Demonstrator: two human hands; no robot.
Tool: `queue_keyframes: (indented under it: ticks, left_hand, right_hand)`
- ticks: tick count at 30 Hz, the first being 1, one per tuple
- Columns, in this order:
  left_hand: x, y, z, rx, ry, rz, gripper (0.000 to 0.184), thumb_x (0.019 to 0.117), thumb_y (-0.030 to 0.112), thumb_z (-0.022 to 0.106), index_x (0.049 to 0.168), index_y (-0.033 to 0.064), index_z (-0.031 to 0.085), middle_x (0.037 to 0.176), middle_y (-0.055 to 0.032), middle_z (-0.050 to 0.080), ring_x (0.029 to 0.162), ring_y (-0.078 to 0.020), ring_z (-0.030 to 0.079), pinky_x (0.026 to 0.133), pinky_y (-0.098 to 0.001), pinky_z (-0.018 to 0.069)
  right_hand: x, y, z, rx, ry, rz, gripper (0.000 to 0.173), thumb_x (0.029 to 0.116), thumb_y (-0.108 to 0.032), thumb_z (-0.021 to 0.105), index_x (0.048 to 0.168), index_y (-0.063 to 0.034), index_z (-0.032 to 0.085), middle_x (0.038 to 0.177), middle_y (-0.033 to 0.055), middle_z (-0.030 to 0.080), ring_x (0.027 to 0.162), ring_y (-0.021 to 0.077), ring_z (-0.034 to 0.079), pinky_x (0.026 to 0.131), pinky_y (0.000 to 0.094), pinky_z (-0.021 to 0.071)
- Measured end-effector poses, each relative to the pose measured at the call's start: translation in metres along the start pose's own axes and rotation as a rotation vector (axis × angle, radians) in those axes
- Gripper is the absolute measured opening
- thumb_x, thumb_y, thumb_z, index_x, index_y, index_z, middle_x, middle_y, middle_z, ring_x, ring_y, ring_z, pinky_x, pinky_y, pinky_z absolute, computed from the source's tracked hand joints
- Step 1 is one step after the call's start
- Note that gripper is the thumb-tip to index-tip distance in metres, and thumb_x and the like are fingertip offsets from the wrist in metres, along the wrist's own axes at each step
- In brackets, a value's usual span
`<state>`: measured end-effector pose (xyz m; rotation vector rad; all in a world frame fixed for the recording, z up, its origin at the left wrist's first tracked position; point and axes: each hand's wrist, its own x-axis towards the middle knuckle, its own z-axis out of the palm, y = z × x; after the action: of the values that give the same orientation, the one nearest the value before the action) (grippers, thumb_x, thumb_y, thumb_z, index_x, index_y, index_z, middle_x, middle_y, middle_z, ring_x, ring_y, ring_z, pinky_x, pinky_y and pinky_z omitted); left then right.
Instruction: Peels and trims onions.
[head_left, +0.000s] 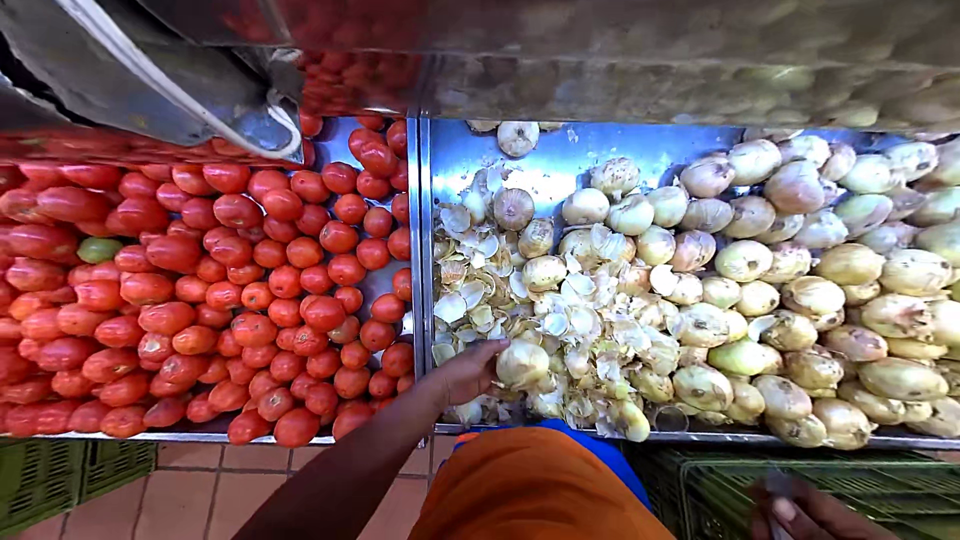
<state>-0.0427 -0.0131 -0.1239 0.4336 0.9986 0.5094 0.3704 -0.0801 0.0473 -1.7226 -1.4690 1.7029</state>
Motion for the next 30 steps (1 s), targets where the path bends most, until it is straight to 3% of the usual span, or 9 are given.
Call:
queue_keyframes:
  ticks: [3,7,10,12,16,19,22,27,30]
  left_hand:
    - [-0.004,0.025,0.020,-0.144,0.083,0.187,0.051,0.1057,0.045,0.040,0.145,0.0152,0.051,0.132,-0.0123,0.062,0.115,-0.0258,0.062,0.097,-0.0467,0.0530]
    - [0.002,0.029,0.046,-0.262,0.138,0.182,0.043,0.1028,0.034,0.052,0.141,0.0138,0.053,0.127,-0.0142,0.063,0.109,-0.0280,0.066,0.091,-0.0481,0.0565]
    - [-0.013,0.036,0.063,-0.171,0.096,0.164,0.045,0.1029,0.035,0.050,0.142,0.0135,0.052,0.128,-0.0137,0.063,0.111,-0.0262,0.065,0.093,-0.0463,0.0551]
    - [-0.021,0.040,0.067,-0.090,0.046,0.179,0.045,0.1034,0.033,0.049,0.144,0.0126,0.050,0.126,-0.0138,0.063,0.109,-0.0247,0.064,0.094,-0.0443,0.0546]
    - [-0.032,0.045,0.070,0.111,0.062,0.222,0.040,0.1022,0.037,0.058,0.133,0.0111,0.057,0.114,-0.0132,0.068,0.100,-0.0232,0.067,0.087,-0.0426,0.0562]
    - [-0.034,0.050,0.072,0.306,0.104,0.216,0.036,0.1014,0.040,0.061,0.123,0.0116,0.064,0.105,-0.0103,0.070,0.094,-0.0208,0.068,0.084,-0.0435,0.0564]
    - [-0.034,0.051,0.077,0.465,0.127,0.185,0.038,0.1012,0.046,0.060,0.118,0.0131,0.069,0.104,-0.0092,0.070,0.096,-0.0206,0.067,0.086,-0.0474,0.0546]
    - [-0.040,0.049,0.088,0.693,0.047,0.109,0.046,0.1032,0.053,0.052,0.110,0.0123,0.071,0.096,-0.0083,0.069,0.090,-0.0203,0.067,0.082,-0.0488,0.0542]
    - [-0.041,0.047,0.087,0.705,0.042,0.088,0.054,0.1045,0.058,0.045,0.106,0.0099,0.069,0.094,-0.0103,0.067,0.089,-0.0225,0.065,0.081,-0.0502,0.0527]
  right_hand:
    - [0.038,-0.012,0.022,-0.172,-0.052,-0.073,0.029,0.1086,-0.021,0.046,0.116,-0.0016,0.067,0.084,0.0028,0.069,0.074,0.0144,0.067,0.070,0.0384,0.0596]
    - [0.089,-0.031,0.057,-0.505,-0.064,-0.125,0.040,0.1053,-0.051,0.041,0.107,-0.0250,0.071,0.075,-0.0085,0.066,0.065,0.0088,0.064,0.060,0.0355,0.0574]
    - [0.118,-0.057,0.080,-0.772,-0.101,-0.213,0.040,0.1077,-0.047,0.038,0.106,-0.0217,0.068,0.079,-0.0031,0.064,0.070,0.0155,0.065,0.063,0.0434,0.0562]
    - [0.130,-0.072,0.090,-0.980,-0.093,-0.268,0.040,0.1077,-0.047,0.039,0.097,-0.0185,0.065,0.077,0.0008,0.062,0.071,0.0205,0.065,0.061,0.0456,0.0543]
    - [0.132,-0.090,0.092,-1.240,-0.038,-0.347,0.067,0.0942,-0.077,0.045,0.081,-0.0145,0.064,0.067,0.0038,0.060,0.064,0.0250,0.066,0.054,0.0474,0.0532]
    - [0.127,-0.102,0.097,-1.372,-0.015,-0.371,0.073,0.0869,-0.085,0.046,0.077,-0.0151,0.065,0.062,0.0033,0.059,0.060,0.0240,0.065,0.050,0.0443,0.0507]
    - [0.129,-0.106,0.098,-1.421,-0.088,-0.393,0.076,0.0875,-0.086,0.041,0.073,-0.0150,0.063,0.061,0.0033,0.059,0.061,0.0241,0.066,0.051,0.0442,0.0513]
    - [0.139,-0.079,0.097,-1.258,-0.132,-0.787,0.074,0.0894,-0.085,0.041,0.059,-0.0191,0.057,0.051,-0.0028,0.050,0.048,0.0155,0.057,0.042,0.0393,0.0437]
    - [0.130,-0.073,0.098,-1.229,-0.112,-0.827,0.072,0.0931,-0.081,0.040,0.060,-0.0187,0.054,0.051,-0.0032,0.046,0.047,0.0146,0.054,0.041,0.0366,0.0404]
